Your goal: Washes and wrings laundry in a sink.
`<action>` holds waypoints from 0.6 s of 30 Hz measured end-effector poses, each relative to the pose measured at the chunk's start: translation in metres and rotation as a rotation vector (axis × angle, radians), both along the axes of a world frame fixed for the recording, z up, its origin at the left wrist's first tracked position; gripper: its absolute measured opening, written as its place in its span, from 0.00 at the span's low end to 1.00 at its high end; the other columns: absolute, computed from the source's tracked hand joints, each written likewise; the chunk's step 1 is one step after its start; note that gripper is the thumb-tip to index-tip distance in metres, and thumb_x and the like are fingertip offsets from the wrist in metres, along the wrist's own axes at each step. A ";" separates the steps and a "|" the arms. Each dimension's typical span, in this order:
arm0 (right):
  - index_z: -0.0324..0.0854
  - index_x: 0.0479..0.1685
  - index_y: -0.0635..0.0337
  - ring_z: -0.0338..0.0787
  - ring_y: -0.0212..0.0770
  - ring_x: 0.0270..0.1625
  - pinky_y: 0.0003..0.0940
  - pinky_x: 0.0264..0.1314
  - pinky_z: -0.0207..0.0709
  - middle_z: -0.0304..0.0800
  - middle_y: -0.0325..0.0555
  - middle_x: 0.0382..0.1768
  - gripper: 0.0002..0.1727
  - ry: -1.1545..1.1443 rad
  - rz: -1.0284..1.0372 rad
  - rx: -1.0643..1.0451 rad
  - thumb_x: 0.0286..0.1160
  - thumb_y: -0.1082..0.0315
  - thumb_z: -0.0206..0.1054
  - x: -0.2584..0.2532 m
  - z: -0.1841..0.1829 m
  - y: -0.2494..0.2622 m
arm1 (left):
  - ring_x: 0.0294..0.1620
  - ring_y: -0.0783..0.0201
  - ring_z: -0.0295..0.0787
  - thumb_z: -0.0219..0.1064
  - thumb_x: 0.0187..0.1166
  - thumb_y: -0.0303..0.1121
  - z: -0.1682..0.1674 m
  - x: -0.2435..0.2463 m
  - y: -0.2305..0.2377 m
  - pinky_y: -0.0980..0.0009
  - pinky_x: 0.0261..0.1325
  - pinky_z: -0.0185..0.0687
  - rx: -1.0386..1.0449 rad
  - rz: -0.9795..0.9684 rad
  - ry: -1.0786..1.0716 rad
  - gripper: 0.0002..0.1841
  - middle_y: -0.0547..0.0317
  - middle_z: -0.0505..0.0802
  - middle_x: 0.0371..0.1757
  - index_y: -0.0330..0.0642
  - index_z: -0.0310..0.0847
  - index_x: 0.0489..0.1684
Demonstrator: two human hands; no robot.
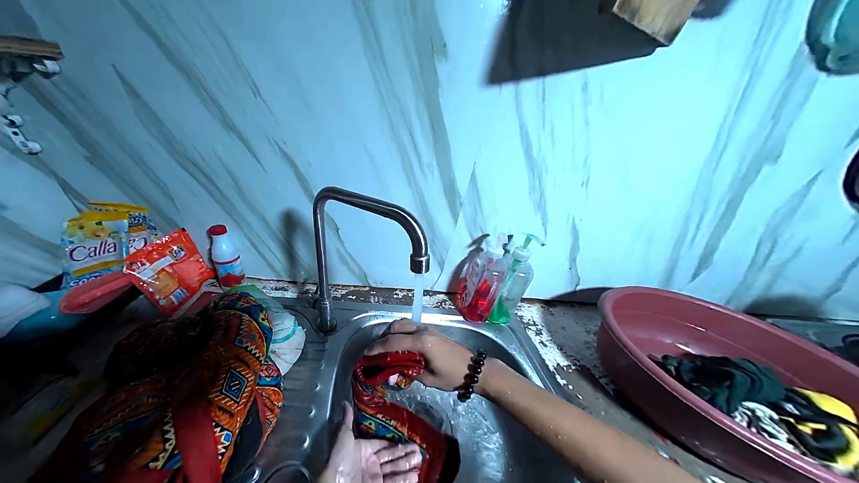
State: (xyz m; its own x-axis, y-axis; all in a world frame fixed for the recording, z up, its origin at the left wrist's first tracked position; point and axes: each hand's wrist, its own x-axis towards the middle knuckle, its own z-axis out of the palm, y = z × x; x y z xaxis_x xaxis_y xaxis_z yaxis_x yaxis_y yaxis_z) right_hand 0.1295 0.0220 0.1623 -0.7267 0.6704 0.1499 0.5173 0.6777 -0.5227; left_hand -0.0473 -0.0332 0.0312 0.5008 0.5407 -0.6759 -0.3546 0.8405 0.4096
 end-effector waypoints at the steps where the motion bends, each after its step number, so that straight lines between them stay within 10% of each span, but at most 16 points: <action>1: 0.88 0.64 0.65 0.86 0.59 0.69 0.52 0.76 0.75 0.90 0.64 0.61 0.20 0.065 0.053 0.070 0.72 0.77 0.68 0.000 0.000 -0.002 | 0.59 0.44 0.91 0.06 0.68 0.80 -0.002 0.003 0.006 0.55 0.59 0.85 0.010 0.068 -0.071 0.66 0.29 0.88 0.64 0.23 0.54 0.83; 5: 0.90 0.59 0.64 0.88 0.58 0.62 0.49 0.70 0.79 0.91 0.63 0.54 0.19 0.227 0.209 0.224 0.66 0.75 0.71 -0.008 0.003 -0.021 | 0.41 0.44 0.95 0.27 0.69 0.85 -0.002 0.014 0.024 0.51 0.41 0.93 0.078 0.356 -0.349 0.55 0.38 0.93 0.43 0.38 0.71 0.63; 7: 0.90 0.56 0.63 0.88 0.57 0.60 0.47 0.68 0.79 0.91 0.62 0.52 0.17 0.279 0.271 0.272 0.68 0.70 0.70 -0.010 0.000 -0.031 | 0.36 0.64 0.96 0.35 0.77 0.78 -0.001 0.012 0.018 0.67 0.40 0.94 0.452 0.359 -0.519 0.46 0.55 0.97 0.34 0.44 0.87 0.39; 10: 0.90 0.56 0.63 0.87 0.51 0.61 0.40 0.70 0.77 0.90 0.60 0.51 0.18 0.411 0.260 0.301 0.79 0.59 0.66 -0.005 -0.011 -0.043 | 0.32 0.81 0.90 0.25 0.94 0.55 0.045 0.025 0.016 0.82 0.38 0.85 0.734 0.455 -0.564 0.38 0.72 0.94 0.27 0.56 0.85 0.26; 14: 0.88 0.56 0.58 0.87 0.24 0.62 0.25 0.69 0.80 0.93 0.39 0.54 0.22 0.779 -0.183 0.312 0.84 0.48 0.63 0.018 -0.027 -0.044 | 0.31 0.64 0.94 0.36 0.92 0.54 0.031 0.073 0.048 0.65 0.33 0.92 0.368 0.771 -0.652 0.31 0.58 0.93 0.28 0.47 0.82 0.34; 18: 0.85 0.41 0.60 0.92 0.26 0.40 0.26 0.46 0.88 0.92 0.33 0.36 0.06 1.257 -0.818 0.078 0.71 0.71 0.64 0.032 -0.032 -0.028 | 0.38 0.57 0.93 0.45 0.90 0.48 0.054 0.087 0.061 0.56 0.39 0.92 0.178 0.736 -0.480 0.19 0.52 0.91 0.38 0.44 0.76 0.48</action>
